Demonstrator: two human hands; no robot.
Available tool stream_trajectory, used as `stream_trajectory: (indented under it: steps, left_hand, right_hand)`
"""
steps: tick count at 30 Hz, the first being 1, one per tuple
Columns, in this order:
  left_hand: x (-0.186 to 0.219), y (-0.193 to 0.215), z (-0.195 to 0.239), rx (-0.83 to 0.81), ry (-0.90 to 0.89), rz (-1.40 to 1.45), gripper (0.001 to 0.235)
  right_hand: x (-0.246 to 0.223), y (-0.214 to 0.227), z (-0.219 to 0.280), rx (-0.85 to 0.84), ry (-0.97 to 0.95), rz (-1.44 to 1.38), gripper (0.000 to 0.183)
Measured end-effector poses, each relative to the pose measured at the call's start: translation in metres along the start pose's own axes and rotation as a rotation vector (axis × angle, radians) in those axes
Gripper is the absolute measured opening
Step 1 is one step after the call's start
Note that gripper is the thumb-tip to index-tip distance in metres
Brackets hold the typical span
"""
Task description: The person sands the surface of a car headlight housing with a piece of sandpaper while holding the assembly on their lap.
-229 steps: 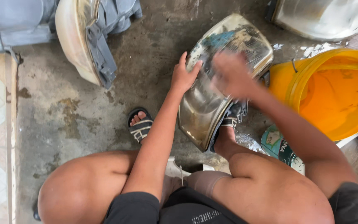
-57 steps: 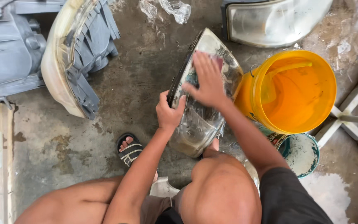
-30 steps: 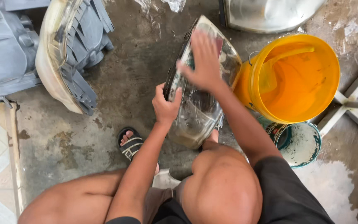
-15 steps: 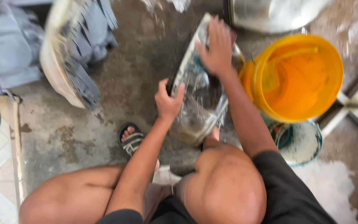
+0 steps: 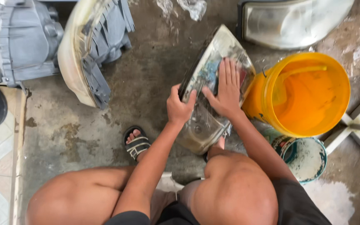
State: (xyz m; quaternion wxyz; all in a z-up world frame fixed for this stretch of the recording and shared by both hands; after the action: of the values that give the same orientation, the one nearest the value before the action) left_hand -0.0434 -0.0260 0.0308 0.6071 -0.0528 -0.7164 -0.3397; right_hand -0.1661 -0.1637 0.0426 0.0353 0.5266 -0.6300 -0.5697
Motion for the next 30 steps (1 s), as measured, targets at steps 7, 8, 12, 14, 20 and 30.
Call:
stream_trajectory:
  steps: [7,8,12,14,20,30]
  left_hand:
    - [-0.010,-0.005,0.002,0.000,-0.017,-0.013,0.057]
    - [-0.007,-0.004,0.000,-0.006,-0.010,-0.006,0.055]
    - [-0.008,-0.004,0.003,-0.013,-0.012,-0.013,0.053]
    - [-0.017,-0.006,0.010,0.004,0.000,-0.046,0.053]
    - [-0.011,-0.003,0.003,0.068,-0.041,-0.023,0.050]
    - [-0.007,-0.003,0.004,0.092,-0.038,-0.029,0.050]
  right_hand:
    - [0.074,-0.010,-0.030,0.046,-0.222,0.019,0.074]
    - [0.041,-0.007,-0.013,0.073,-0.101,0.046,0.084]
    - [0.022,0.003,-0.002,0.107,0.044,0.059,0.090]
    - [0.068,-0.006,-0.012,0.074,-0.115,0.067,0.080]
    - [0.009,0.005,0.045,-0.010,-0.071,0.021,0.093]
    - [0.016,0.015,0.070,-0.007,-0.109,-0.077,0.103]
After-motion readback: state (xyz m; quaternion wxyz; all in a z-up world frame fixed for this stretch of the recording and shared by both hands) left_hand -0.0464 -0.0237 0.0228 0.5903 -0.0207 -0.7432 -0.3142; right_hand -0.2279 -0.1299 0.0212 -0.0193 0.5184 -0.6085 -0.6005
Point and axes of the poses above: each hand's wrist, its own z-axis away from the middle knuckle, its own y-axis out of the back of the hand, x = y × z, the point moved 5 cm from there along -z, towards the middle knuckle, and after that the axes turned 8 degrees about x, right-handed, at the moved point
